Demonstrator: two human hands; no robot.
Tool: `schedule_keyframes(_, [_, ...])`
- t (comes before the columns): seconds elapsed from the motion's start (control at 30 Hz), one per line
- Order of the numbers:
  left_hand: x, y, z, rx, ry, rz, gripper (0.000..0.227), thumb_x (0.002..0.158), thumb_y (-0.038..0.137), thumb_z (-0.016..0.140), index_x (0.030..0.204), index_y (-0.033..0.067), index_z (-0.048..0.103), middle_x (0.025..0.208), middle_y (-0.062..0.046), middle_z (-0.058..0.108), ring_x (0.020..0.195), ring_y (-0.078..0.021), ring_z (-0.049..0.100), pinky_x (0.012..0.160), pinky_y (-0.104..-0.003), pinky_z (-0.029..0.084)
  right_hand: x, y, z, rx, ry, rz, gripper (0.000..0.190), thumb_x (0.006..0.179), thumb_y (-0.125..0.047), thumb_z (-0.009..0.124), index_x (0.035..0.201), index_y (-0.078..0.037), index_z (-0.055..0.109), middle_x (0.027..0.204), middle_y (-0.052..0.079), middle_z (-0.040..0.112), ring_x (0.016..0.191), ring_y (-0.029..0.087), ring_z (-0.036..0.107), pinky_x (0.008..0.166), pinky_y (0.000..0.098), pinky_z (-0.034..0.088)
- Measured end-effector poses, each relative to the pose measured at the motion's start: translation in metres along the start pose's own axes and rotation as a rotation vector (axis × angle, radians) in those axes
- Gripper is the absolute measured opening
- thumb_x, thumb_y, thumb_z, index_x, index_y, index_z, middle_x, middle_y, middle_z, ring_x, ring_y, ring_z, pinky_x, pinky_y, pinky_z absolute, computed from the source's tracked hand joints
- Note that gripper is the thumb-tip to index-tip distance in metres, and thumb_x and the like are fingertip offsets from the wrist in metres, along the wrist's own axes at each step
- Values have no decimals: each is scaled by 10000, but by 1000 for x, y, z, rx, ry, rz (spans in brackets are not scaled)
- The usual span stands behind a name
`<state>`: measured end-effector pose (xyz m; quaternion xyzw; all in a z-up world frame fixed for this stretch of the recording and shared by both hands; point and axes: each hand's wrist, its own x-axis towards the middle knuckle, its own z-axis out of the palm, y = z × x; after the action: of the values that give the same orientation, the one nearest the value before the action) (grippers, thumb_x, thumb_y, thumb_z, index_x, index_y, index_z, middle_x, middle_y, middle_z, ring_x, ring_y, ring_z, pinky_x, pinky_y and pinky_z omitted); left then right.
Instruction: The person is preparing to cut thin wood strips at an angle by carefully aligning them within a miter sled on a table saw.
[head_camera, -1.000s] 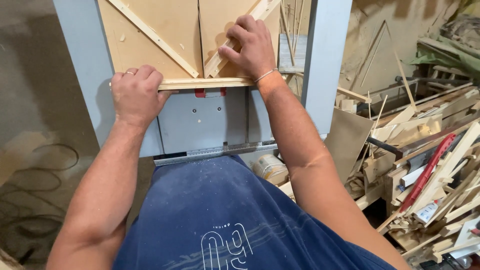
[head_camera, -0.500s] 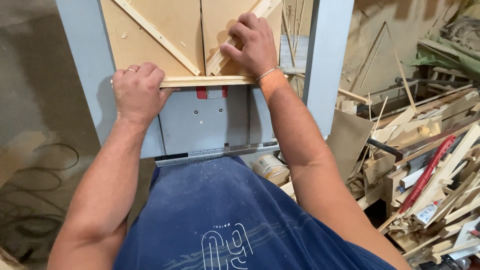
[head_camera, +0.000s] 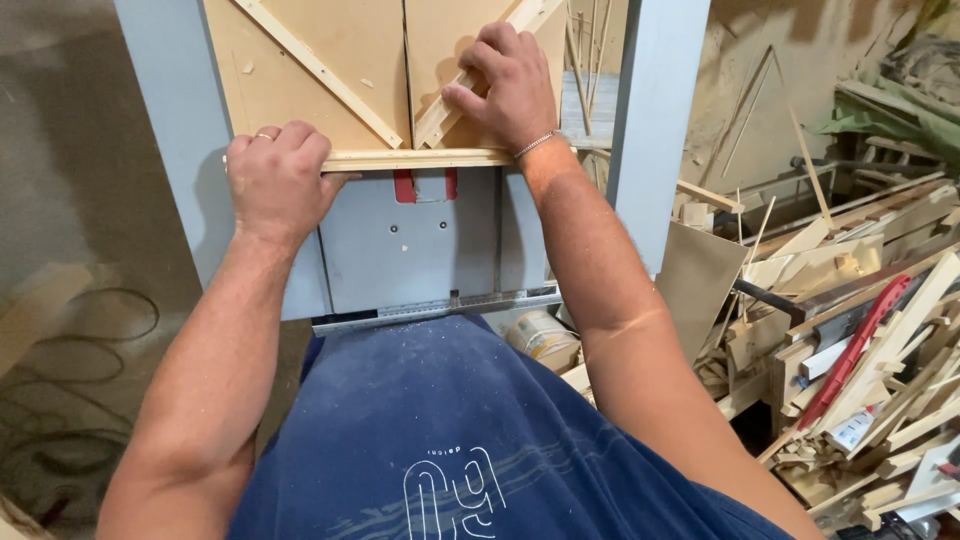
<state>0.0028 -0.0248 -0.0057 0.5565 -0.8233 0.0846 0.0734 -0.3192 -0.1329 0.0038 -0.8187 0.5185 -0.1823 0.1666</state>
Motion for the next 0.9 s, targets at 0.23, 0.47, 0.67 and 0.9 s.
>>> schedule_keyframes(0.23, [4,-2,5,1,9,-4,456,591,561,945,784,283,639,892,141,654,745,-105,604,660,-297,391,5,5,1,-2,7,-15,316,842,-419,827,930,-168,657,1077,-3,549,858,254,473,781,389,430])
schedule_keyframes(0.47, [16,-6,0,-9,31,-5,392,603,468,937,754,279,628,862,141,658,712,-106,582,620,-290,369,15,5,-2,13,-5,20,306,842,-434,784,938,-165,675,1081,-2,557,882,259,487,798,400,421])
schedule_keyframes(0.67, [25,-11,9,5,33,-2,462,601,586,949,780,285,648,875,143,666,719,-107,587,630,-294,371,26,12,-1,10,-11,17,299,838,-427,797,947,-181,667,1067,-15,549,865,257,482,771,389,422])
schedule_keyframes(0.9, [37,-20,21,44,35,3,541,680,782,879,824,299,683,870,142,651,723,-125,599,606,-307,371,40,14,-4,-11,-5,14,283,834,-400,804,954,-168,696,1087,17,605,943,285,513,828,431,429])
